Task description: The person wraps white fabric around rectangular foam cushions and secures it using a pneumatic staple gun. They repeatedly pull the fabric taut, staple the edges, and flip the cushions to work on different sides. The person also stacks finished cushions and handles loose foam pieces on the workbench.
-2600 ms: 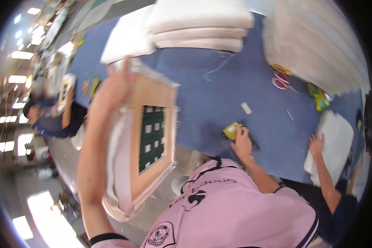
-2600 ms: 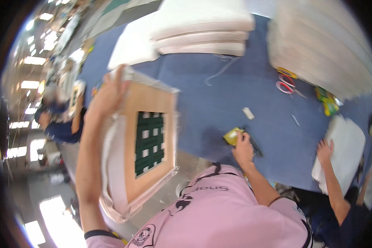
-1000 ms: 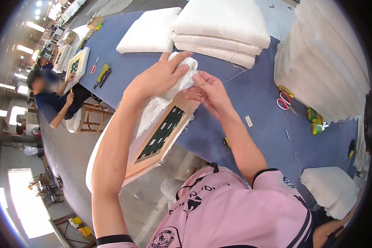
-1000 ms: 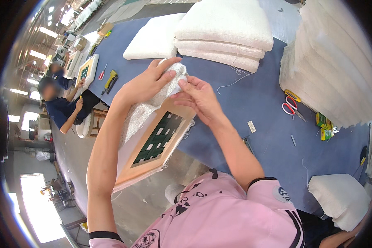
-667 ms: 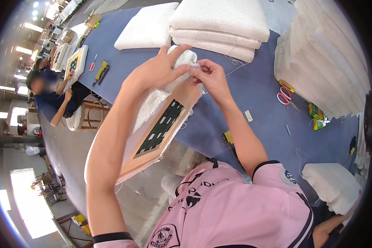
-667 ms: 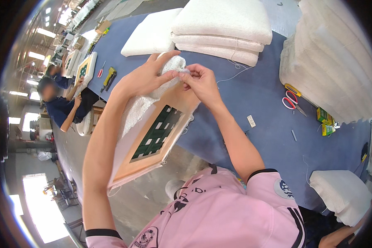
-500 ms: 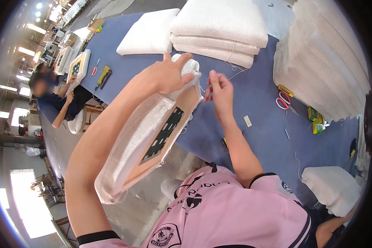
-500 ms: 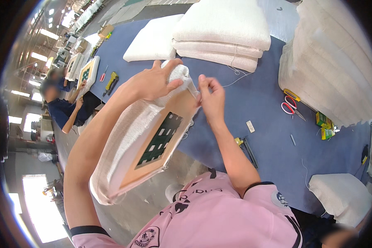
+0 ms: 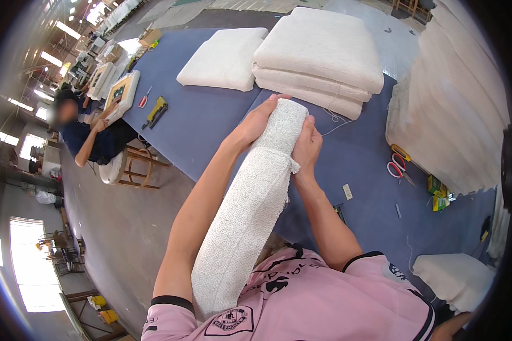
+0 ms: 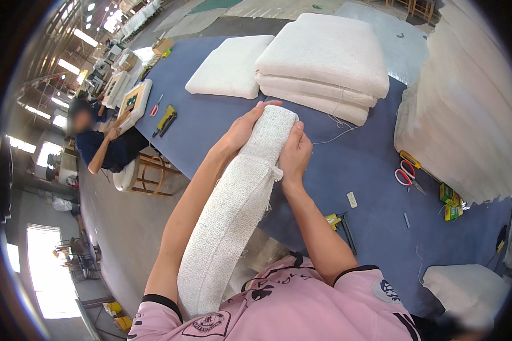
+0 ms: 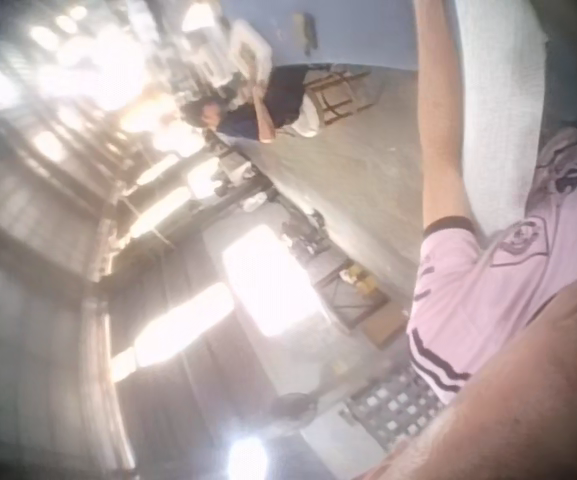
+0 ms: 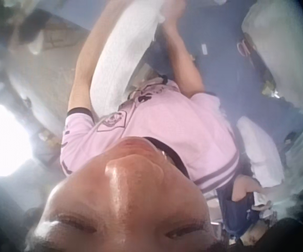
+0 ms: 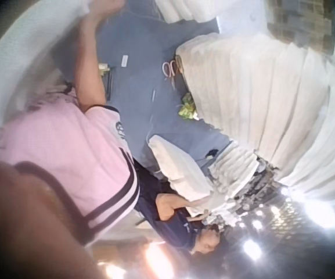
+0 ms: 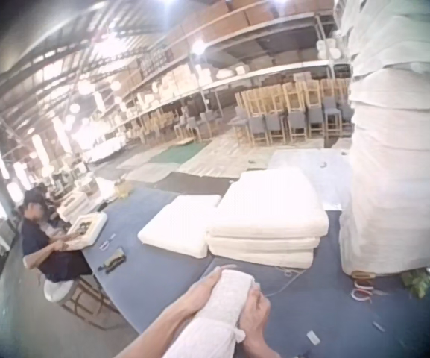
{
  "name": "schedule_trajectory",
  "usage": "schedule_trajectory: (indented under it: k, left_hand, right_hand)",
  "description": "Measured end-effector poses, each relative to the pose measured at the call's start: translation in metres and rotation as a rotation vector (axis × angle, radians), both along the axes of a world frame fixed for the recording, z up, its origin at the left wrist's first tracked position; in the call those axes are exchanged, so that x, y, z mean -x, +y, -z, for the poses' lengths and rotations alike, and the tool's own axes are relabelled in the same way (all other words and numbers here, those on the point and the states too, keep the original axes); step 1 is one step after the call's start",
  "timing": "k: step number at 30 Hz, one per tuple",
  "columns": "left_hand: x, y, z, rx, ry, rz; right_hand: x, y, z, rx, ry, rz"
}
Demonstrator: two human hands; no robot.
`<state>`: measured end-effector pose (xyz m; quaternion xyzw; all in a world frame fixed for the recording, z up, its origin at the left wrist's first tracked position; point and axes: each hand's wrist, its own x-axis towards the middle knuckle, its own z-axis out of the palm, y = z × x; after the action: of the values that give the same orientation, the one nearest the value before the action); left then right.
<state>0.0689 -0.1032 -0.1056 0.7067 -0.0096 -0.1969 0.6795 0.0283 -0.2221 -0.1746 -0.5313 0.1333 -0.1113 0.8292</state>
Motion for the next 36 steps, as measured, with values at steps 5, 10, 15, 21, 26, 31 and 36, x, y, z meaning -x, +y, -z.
schedule_trajectory:
  k: [5, 10, 15, 21, 26, 31, 36]
  left_hand:
    - [0.008, -0.003, -0.006, -0.277, -0.181, 0.060]
    - [0.007, 0.017, 0.008, 0.085, -0.225, 0.138]
    - [0.004, 0.051, 0.016, -0.166, -0.384, 0.286]
    - [-0.025, 0.020, 0.001, -0.343, -0.347, 0.028]
    - [-0.028, 0.008, -0.027, -0.944, -0.482, 0.263]
    - [-0.006, -0.014, -0.075, -1.353, -0.348, 0.666]
    - [-0.036, 0.018, -0.045, -1.672, -0.368, 0.634]
  right_hand:
    - [-0.001, 0.002, 0.009, 0.123, -0.020, 0.012]
    - [-0.004, 0.003, 0.019, 0.084, -0.080, 0.078]
    - [0.000, 0.009, 0.009, 0.141, -0.101, 0.029]
    - [-0.001, 0.005, 0.010, 0.207, -0.086, 0.000]
    - [-0.006, 0.013, 0.009, 0.246, -0.048, 0.031]
    - [-0.018, 0.030, 0.009, 0.253, -0.061, 0.028]
    - [-0.032, 0.079, -0.013, 0.121, -0.155, 0.064]
